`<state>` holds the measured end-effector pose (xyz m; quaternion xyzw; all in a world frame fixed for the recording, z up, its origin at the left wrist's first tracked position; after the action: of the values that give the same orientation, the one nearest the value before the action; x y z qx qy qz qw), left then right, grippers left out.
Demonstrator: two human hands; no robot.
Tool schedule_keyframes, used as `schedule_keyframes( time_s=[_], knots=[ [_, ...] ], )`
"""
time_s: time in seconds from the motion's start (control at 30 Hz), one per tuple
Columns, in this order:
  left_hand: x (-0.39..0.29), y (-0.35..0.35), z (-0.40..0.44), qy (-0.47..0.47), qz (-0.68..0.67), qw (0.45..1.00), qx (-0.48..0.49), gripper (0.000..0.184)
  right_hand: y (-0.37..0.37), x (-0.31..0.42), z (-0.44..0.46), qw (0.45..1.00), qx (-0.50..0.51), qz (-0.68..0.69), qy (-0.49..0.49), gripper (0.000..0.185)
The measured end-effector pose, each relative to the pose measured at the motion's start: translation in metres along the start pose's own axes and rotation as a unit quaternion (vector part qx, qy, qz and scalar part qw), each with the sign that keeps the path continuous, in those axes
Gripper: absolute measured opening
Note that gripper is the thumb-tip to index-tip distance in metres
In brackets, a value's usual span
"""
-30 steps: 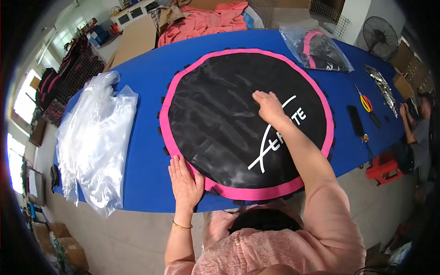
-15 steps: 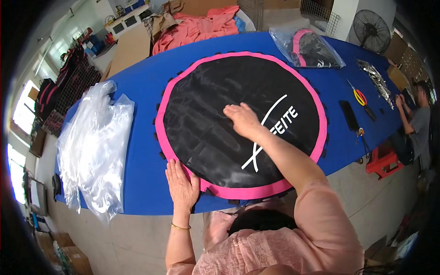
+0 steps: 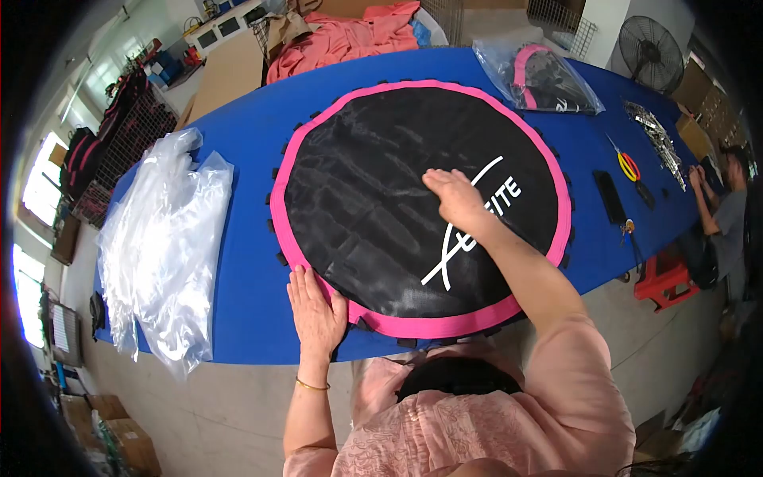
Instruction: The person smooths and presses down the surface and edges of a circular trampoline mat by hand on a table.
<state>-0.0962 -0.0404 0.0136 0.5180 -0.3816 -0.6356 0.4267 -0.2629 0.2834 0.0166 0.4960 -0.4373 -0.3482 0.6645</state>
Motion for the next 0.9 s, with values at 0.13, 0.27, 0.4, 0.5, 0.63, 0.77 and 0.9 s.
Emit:
schedule_keyframes(
  time_s=[0.13, 0.27, 0.4, 0.5, 0.63, 0.77, 0.9],
  knots=[
    [-0.001, 0.002, 0.000, 0.001, -0.005, 1.000, 0.003, 0.070, -0.013, 0.051, 0.005, 0.996, 0.028, 0.025, 0.079, 0.060],
    [-0.002, 0.003, 0.000, 0.001, -0.011, 1.000, 0.007, 0.071, -0.015, 0.071, 0.006, 0.995, 0.035, 0.021, 0.096, 0.059],
    [-0.001, 0.002, 0.001, 0.004, -0.008, 1.000, 0.005, 0.070, -0.015, 0.070, 0.012, 0.993, 0.036, 0.039, 0.105, 0.058],
    [-0.002, 0.004, 0.001, 0.007, -0.011, 1.000, 0.004, 0.070, -0.019, 0.079, 0.027, 0.992, 0.039, 0.044, 0.115, 0.058],
    [-0.001, 0.002, 0.001, 0.004, -0.016, 1.000, 0.006, 0.072, -0.034, 0.102, 0.061, 0.989, 0.054, 0.025, 0.133, 0.058],
    [0.001, 0.001, 0.000, 0.008, -0.015, 1.000, 0.012, 0.074, -0.039, 0.124, 0.097, 0.989, 0.067, -0.008, 0.132, 0.057],
    [-0.001, 0.002, 0.001, 0.011, -0.014, 1.000, 0.014, 0.074, -0.038, 0.128, 0.102, 0.989, 0.086, 0.008, 0.120, 0.057]
  ],
)
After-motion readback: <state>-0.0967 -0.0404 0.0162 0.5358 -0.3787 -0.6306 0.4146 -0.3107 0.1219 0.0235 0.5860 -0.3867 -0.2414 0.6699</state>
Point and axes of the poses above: each hand's wrist, its own z-axis towards the middle knuckle, its own y-axis out of the back of the hand, x = y × z, the point moved 4 cm from there along z, towards the middle knuckle, and after that the axes turned 8 degrees about x, right-handed, at the moved point
